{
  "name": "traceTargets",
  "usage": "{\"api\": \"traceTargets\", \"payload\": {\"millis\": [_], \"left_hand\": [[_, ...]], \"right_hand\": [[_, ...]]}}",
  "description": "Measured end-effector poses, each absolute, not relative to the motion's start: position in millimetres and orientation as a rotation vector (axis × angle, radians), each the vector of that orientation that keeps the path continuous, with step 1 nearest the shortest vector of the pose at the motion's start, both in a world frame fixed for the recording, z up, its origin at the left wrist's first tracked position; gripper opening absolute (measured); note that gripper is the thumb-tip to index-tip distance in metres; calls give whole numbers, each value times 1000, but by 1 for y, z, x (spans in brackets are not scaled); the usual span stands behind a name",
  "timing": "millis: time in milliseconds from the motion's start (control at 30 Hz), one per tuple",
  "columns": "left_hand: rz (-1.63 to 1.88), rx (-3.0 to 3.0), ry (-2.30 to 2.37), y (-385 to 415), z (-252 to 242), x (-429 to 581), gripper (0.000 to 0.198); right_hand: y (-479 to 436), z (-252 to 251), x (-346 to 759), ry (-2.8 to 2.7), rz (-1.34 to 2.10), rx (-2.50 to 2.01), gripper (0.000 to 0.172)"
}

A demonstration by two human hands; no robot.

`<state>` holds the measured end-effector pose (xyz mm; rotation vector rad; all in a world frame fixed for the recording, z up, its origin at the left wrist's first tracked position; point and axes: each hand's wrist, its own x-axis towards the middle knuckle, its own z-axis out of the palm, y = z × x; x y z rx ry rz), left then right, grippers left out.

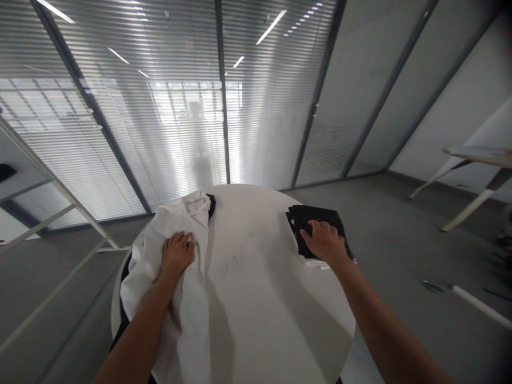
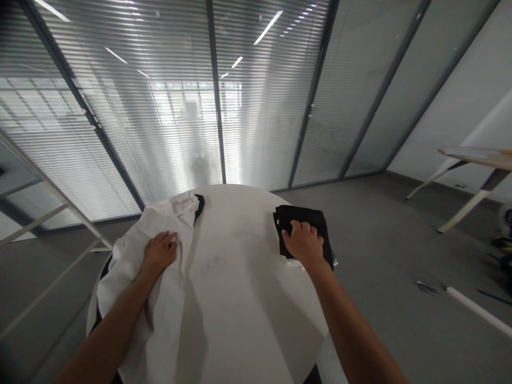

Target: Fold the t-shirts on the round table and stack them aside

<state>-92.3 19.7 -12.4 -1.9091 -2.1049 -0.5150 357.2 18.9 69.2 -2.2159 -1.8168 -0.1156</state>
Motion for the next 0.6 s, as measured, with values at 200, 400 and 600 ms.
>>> {"api": "traceTargets", "payload": {"millis": [200, 400, 600], "left_hand": [[-555, -1904, -2112, 19, -14, -93, 42], [-577, -1907, -2116, 20, -14, -95, 42], [-603, -1901, -2119, 20, -15, -94, 42]], "right_hand": [[10, 45, 359, -1898, -323, -2259, 36], [26, 48, 371, -1910, -172, -2198, 26], [39, 91, 383, -1751, 254, -1734, 19]]}}
